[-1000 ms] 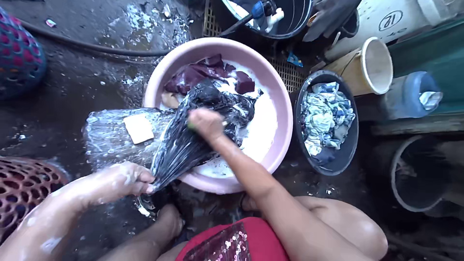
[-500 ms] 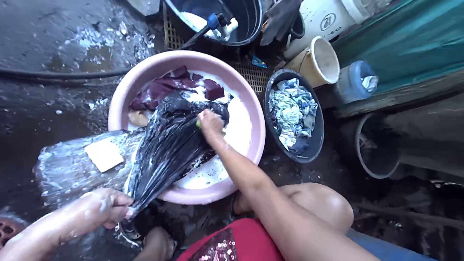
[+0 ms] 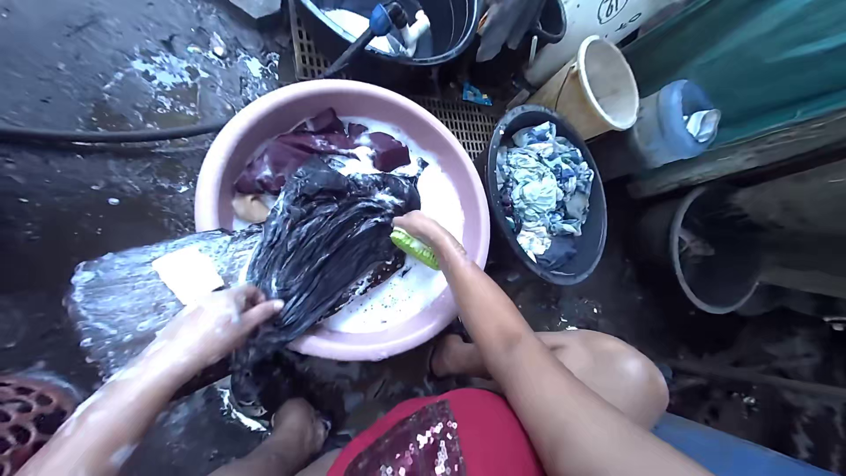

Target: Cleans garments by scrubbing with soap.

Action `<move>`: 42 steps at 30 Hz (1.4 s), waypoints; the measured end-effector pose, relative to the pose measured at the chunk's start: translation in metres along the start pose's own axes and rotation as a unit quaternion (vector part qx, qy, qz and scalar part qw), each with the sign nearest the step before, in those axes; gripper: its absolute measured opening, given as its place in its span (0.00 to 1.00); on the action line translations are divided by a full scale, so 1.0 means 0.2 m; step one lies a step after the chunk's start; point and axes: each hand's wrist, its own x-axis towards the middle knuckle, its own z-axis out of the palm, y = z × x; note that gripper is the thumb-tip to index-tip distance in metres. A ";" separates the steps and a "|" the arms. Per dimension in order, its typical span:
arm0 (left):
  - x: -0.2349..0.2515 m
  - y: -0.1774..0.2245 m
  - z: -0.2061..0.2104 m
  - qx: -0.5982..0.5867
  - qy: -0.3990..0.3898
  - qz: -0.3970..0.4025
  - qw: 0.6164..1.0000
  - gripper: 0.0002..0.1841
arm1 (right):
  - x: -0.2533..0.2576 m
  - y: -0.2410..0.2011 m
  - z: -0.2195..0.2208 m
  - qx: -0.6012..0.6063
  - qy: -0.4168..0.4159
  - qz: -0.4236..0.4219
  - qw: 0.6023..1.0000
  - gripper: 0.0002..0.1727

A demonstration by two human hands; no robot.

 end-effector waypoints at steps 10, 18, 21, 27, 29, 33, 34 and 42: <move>0.17 0.15 -0.02 -0.104 0.194 0.102 0.970 0.13 | -0.24 -0.03 -0.06 -0.119 0.125 -0.107 0.979 0.22; -0.01 0.04 0.10 -0.536 0.144 -0.023 0.832 0.11 | -0.84 -0.25 0.42 -0.040 0.112 -0.297 0.948 0.22; -0.12 -0.01 0.11 -0.371 0.097 -0.022 0.923 0.09 | -1.11 -0.48 0.94 0.118 0.238 -0.578 0.771 0.17; -0.16 -0.23 0.14 -0.307 0.043 0.059 0.949 0.08 | -0.26 -0.23 0.42 -0.075 0.314 -0.286 0.902 0.16; -0.17 -0.18 0.12 -0.294 0.021 0.051 0.954 0.07 | -0.15 -0.19 0.31 -0.064 0.268 -0.175 0.945 0.21; -0.24 -0.10 0.03 -0.206 -0.019 0.069 0.976 0.06 | -0.93 -0.47 0.86 0.015 0.272 -0.537 0.799 0.08; -0.30 -0.07 -0.02 -0.177 -0.029 0.075 0.981 0.09 | -1.06 -0.54 0.95 0.060 0.248 -0.625 0.737 0.08; -0.20 -0.34 0.02 -0.214 -0.074 0.074 0.971 0.10 | -0.16 -0.37 0.40 -0.116 0.289 -0.299 0.902 0.16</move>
